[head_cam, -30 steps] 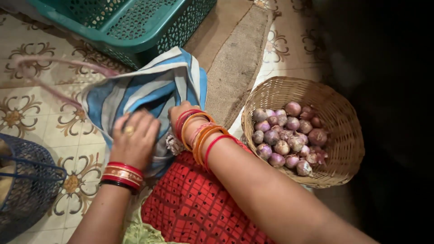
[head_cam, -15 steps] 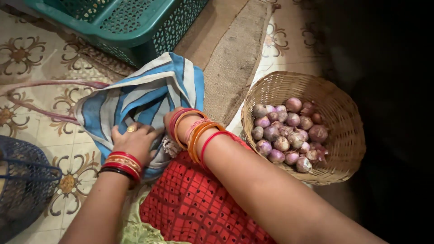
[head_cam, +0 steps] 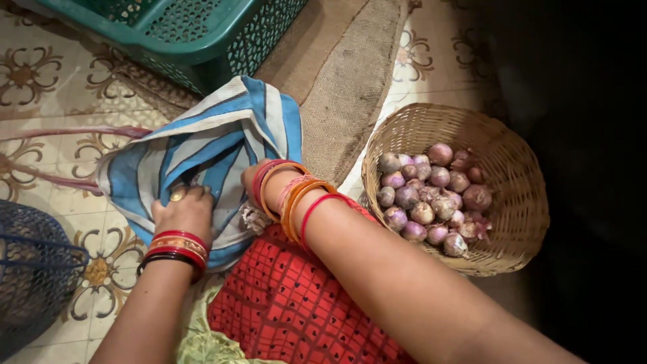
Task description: The person sits on the floor and wipes potatoes with a cloth, then places them into a striped bag. The person repeats this process for several potatoes, handling them one at a time.
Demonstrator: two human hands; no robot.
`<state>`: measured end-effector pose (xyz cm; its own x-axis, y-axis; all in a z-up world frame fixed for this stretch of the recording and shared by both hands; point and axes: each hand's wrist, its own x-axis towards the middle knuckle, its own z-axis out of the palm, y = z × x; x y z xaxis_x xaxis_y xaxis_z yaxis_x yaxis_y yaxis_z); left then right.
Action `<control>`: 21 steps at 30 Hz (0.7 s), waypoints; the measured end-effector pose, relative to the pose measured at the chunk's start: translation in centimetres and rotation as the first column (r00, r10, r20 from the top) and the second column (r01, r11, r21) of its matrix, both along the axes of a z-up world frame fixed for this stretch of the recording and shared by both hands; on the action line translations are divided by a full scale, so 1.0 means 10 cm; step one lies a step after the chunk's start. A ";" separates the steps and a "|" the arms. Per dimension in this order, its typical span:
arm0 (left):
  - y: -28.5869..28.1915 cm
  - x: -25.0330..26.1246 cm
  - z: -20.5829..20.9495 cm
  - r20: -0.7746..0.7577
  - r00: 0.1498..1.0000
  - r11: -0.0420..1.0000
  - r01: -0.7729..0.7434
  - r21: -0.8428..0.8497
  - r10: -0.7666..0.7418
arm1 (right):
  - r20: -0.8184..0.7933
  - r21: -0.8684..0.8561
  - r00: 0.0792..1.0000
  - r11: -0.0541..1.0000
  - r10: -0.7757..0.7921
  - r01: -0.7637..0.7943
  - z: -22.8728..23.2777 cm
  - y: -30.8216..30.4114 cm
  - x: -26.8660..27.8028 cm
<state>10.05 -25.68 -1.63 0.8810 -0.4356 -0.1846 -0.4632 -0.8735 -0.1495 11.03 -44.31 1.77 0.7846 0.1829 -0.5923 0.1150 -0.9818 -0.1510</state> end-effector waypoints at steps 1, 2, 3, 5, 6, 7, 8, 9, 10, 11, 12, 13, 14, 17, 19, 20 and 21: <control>0.02 -0.01 0.01 -0.001 1.000 1.000 -0.001 0.001 0.001 | -0.001 0.001 1.000 1.000 0.001 -0.001 -0.02 0.01 0.00; 0.04 -0.01 0.02 -0.029 0.999 0.999 -0.038 -0.022 0.037 | 0.025 0.001 0.999 1.000 0.020 -0.020 -0.04 0.01 0.01; 0.06 -0.02 0.03 -0.059 0.996 0.996 -0.076 -0.044 0.073 | 0.050 0.002 0.998 0.999 0.039 -0.039 -0.06 0.02 0.01; 0.07 -0.05 0.03 -0.049 0.994 0.993 -0.105 -0.060 0.102 | 0.052 0.003 0.998 0.999 0.038 -0.038 -0.06 0.03 0.01; 0.08 -0.07 0.02 -0.041 0.991 0.988 -0.133 -0.077 0.131 | 0.053 0.005 0.998 0.999 0.035 -0.036 -0.06 0.03 0.01; 0.07 -0.08 0.03 -0.042 0.990 0.988 -0.135 -0.077 0.132 | 0.052 0.005 0.998 0.999 0.037 -0.037 -0.10 0.06 0.06; 0.06 -0.09 0.04 -0.025 0.988 0.987 -0.153 -0.058 0.152 | -0.028 -0.089 0.990 0.987 0.136 -0.137 -0.15 0.10 0.12; 0.05 -0.10 0.05 -0.007 0.985 0.985 -0.171 -0.039 0.171 | -0.116 -0.173 0.968 0.955 0.224 -0.241 -0.19 0.14 0.18; 0.05 -0.10 0.05 -0.006 0.985 0.985 -0.171 -0.040 0.171 | -0.115 -0.174 0.968 0.955 0.224 -0.241 -0.15 0.13 0.15; 0.05 -0.09 0.05 -0.004 0.983 0.983 -0.183 -0.019 0.183 | -0.080 -0.150 0.981 0.971 0.175 -0.185 -0.12 0.12 0.12; 0.04 -0.09 0.05 -0.003 0.981 0.981 -0.195 0.001 0.195 | -0.049 -0.125 0.991 0.984 0.123 -0.129 -0.10 0.11 0.08; 0.07 -0.06 -0.01 -0.005 0.981 0.981 -0.195 0.001 0.195 | -0.050 -0.125 0.991 0.984 0.123 -0.128 -0.17 0.10 0.08; 0.09 -0.04 -0.07 -0.003 0.981 0.980 -0.196 0.023 0.196 | 0.031 -0.046 0.995 0.994 0.097 -0.096 -0.23 0.08 0.08; 0.09 0.00 -0.08 -0.049 0.973 0.974 -0.222 0.040 0.224 | 0.122 0.082 0.993 0.997 0.006 -0.016 -0.11 0.05 -0.01; 0.07 0.00 0.02 -0.094 0.963 0.968 -0.249 0.037 0.251 | 0.134 0.131 0.990 0.991 -0.053 0.035 -0.01 0.04 -0.07; 0.07 0.00 0.09 -0.152 0.953 0.965 -0.263 0.001 0.260 | 0.141 0.149 0.988 0.988 -0.064 0.043 0.00 0.04 -0.07; 0.06 -0.01 0.16 -0.210 0.941 0.960 -0.279 -0.033 0.266 | 0.148 0.167 0.986 0.985 -0.076 0.050 0.00 0.03 -0.08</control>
